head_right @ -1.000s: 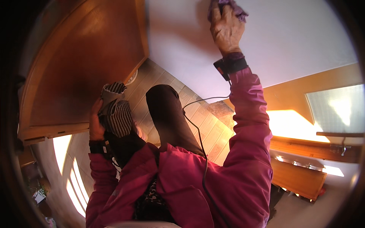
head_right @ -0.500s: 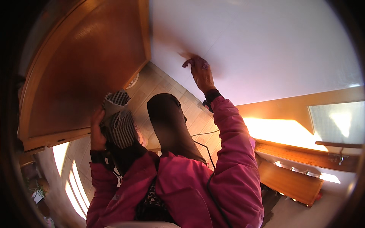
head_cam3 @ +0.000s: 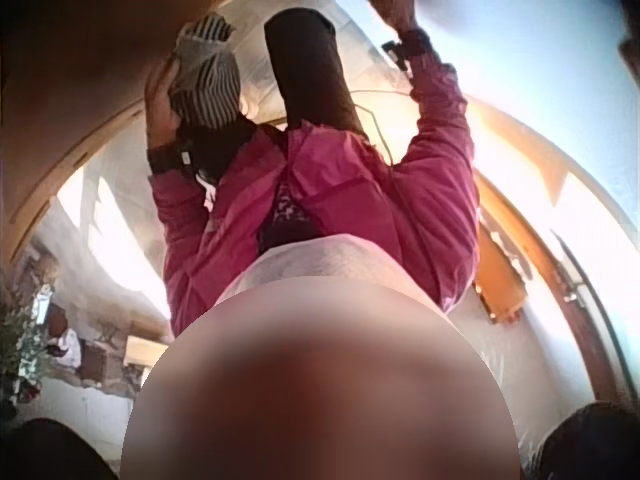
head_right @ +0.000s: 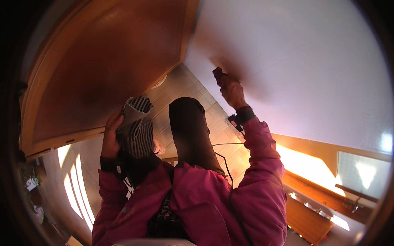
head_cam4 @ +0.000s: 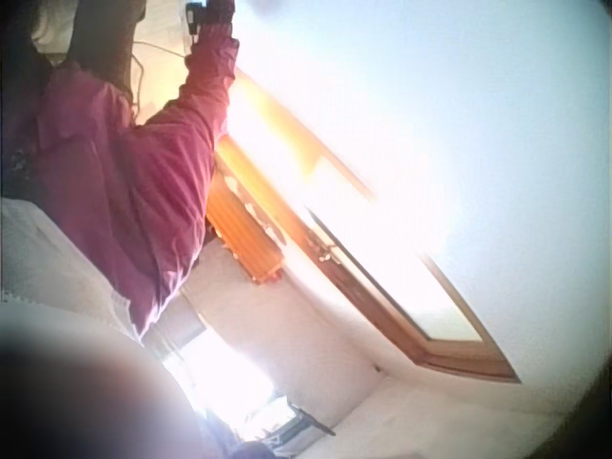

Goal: The person wipes a white wall and a wooden cabinet with a striped cloth, then switches to a purple cloth to wipe the wall again. The person alternates between the two cloths while cleaning the wall and cabinet surfaces.

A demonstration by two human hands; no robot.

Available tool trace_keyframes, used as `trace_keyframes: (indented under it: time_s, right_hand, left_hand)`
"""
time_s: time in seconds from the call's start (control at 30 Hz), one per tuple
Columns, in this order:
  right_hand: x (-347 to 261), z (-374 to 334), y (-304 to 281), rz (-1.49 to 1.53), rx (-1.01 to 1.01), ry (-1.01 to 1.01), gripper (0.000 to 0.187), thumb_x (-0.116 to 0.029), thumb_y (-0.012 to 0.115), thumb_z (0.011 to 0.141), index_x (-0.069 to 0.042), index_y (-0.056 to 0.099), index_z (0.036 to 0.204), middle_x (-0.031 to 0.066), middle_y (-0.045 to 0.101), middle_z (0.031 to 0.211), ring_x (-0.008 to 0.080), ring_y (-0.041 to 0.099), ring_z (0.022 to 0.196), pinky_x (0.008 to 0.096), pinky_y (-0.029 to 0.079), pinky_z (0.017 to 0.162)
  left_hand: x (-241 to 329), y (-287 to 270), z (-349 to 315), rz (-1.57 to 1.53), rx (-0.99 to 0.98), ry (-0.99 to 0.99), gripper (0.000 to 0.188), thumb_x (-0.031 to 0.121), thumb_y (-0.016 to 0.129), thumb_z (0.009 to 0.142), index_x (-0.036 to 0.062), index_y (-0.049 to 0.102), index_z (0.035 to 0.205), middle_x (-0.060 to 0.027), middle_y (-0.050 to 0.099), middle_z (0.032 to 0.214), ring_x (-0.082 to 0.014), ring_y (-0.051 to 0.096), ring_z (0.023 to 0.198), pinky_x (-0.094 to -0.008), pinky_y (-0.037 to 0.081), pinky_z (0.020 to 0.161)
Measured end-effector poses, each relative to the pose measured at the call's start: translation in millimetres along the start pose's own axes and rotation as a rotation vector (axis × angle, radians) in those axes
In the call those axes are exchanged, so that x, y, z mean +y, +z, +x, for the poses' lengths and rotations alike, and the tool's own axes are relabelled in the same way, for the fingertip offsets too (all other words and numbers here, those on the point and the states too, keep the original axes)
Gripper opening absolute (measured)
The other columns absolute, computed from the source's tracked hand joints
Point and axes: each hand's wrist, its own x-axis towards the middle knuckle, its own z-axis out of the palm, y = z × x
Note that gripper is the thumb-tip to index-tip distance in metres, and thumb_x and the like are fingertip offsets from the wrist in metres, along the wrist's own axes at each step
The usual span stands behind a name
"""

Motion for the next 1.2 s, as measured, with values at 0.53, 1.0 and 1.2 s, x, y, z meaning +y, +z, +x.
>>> trace_keyframes:
  time_s: [0.53, 1.0, 1.2]
  right_hand:
    - [-77, 81, -162, -1.203, 0.782, -0.294, 0.036, -0.021, 0.065, 0.086, -0.027, 0.07, 0.121, 0.0031, 0.059, 0.097, 0.0243, 0.06, 0.092, 0.0423, 0.045, 0.078]
    - [47, -19, 17, -0.501, 0.228, -0.321, 0.018, -0.01, 0.059, 0.09, -0.008, 0.066, 0.107, 0.0076, 0.061, 0.108, 0.0263, 0.055, 0.099, 0.0396, 0.042, 0.085]
    - [51, -27, 34, -0.08, -0.14, -0.003, 0.011, -0.009, 0.057, 0.092, -0.009, 0.067, 0.097, 0.0138, 0.064, 0.105, 0.0312, 0.061, 0.094, 0.0438, 0.048, 0.084]
  left_hand:
    - [16, -28, -76, -0.358, 0.408, -0.434, 0.045, 0.02, 0.049, 0.106, -0.0027, 0.046, 0.145, -0.0152, 0.049, 0.145, -0.0234, 0.051, 0.132, -0.0361, 0.043, 0.111]
    - [17, -15, -64, -0.643, 0.442, -0.4, 0.045, 0.018, 0.055, 0.103, -0.0039, 0.05, 0.141, -0.0136, 0.059, 0.135, -0.0199, 0.059, 0.122, -0.0338, 0.048, 0.105]
    - [16, -16, -50, -0.606, 0.387, -0.403, 0.042, 0.017, 0.056, 0.102, -0.0047, 0.054, 0.137, -0.0127, 0.063, 0.13, -0.0201, 0.061, 0.119, -0.033, 0.048, 0.103]
